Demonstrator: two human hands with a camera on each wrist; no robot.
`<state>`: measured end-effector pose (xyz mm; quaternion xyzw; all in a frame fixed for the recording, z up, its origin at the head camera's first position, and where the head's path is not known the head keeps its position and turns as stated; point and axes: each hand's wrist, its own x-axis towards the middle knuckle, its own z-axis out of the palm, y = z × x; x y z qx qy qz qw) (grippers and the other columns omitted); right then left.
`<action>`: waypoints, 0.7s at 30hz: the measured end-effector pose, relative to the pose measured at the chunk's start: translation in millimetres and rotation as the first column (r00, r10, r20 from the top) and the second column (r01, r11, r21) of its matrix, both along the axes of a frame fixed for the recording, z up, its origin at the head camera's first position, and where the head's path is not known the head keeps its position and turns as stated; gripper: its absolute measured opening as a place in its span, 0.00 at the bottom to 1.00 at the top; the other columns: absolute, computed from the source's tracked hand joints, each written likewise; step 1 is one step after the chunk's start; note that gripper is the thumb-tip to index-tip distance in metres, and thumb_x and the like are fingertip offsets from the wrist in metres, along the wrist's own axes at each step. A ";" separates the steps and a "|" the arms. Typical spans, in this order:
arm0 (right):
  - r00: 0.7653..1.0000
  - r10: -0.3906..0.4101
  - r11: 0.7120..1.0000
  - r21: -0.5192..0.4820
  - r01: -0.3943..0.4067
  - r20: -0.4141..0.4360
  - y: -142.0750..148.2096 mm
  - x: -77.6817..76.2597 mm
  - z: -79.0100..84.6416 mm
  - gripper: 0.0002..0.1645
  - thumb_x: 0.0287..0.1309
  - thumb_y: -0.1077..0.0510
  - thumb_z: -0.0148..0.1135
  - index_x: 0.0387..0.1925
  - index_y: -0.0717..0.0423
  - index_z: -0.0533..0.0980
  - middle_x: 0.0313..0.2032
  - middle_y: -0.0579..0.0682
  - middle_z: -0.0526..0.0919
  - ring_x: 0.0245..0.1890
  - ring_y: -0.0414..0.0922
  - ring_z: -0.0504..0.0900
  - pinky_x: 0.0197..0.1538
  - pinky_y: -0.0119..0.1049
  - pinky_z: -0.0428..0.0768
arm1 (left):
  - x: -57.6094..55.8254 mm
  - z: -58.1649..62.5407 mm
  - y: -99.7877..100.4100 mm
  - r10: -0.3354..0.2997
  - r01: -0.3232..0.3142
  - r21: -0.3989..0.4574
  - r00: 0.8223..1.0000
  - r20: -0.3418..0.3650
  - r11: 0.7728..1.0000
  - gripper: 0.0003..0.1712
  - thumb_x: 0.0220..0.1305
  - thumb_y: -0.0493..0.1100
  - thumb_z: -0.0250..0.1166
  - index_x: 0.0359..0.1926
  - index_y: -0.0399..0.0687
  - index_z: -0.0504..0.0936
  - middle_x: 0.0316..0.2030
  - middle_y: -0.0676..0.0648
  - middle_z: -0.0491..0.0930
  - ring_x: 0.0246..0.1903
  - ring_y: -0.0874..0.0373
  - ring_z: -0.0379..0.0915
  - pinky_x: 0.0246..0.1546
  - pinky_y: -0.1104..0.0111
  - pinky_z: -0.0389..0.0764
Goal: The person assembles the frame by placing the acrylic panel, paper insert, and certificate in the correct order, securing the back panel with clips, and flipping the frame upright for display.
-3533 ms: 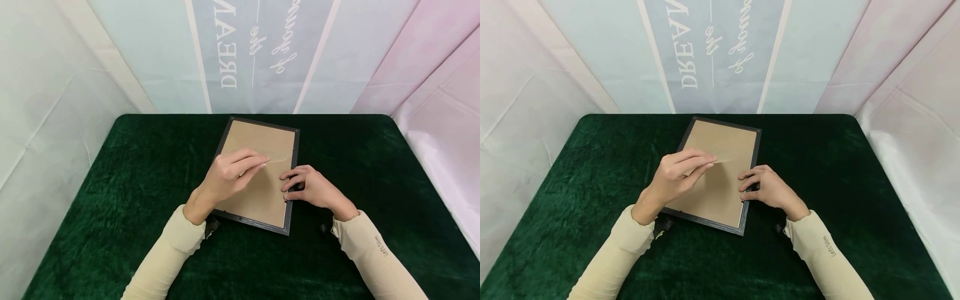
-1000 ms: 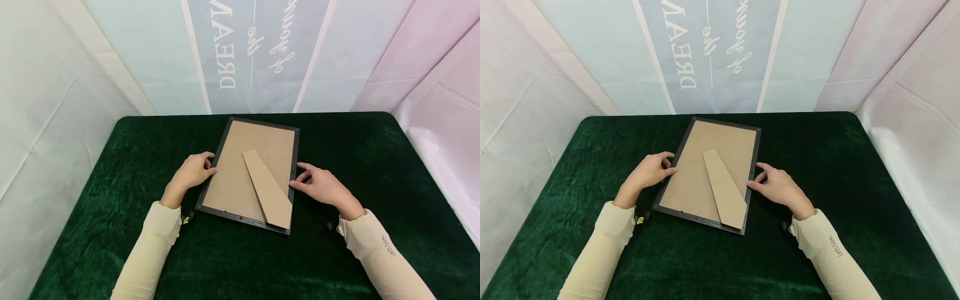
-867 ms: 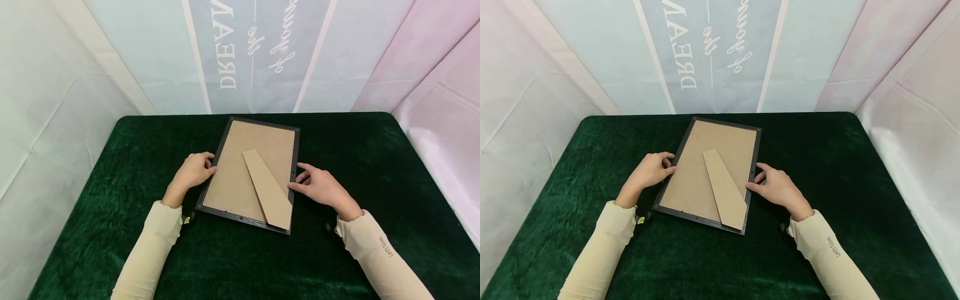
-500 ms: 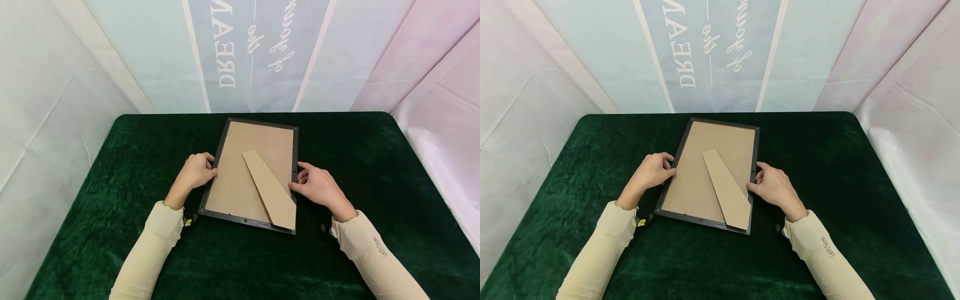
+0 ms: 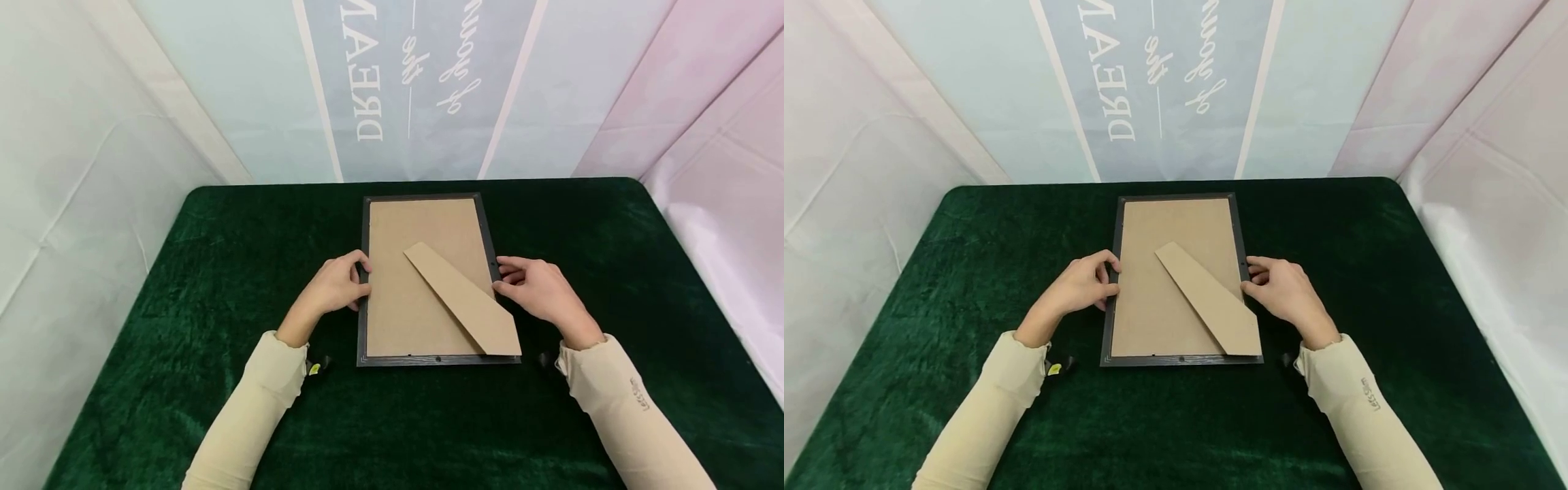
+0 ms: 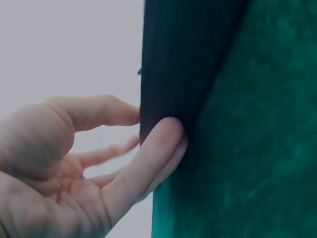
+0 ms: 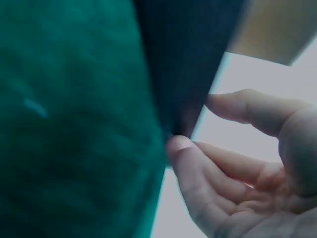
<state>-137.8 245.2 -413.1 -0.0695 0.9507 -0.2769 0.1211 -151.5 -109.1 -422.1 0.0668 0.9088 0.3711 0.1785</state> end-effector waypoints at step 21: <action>0.849 0.513 0.854 -0.021 -0.520 -0.129 -100.1 67.8 -2.3 0.14 0.62 0.49 0.68 0.49 0.41 0.82 0.44 0.37 0.82 0.40 0.34 0.77 0.46 0.33 0.80 | -5.5 -10.8 -13.7 -0.039 0.038 0.127 0.999 0.007 0.991 0.18 0.62 0.37 0.70 0.52 0.50 0.78 0.32 0.43 0.75 0.22 0.57 0.83 0.29 0.66 0.86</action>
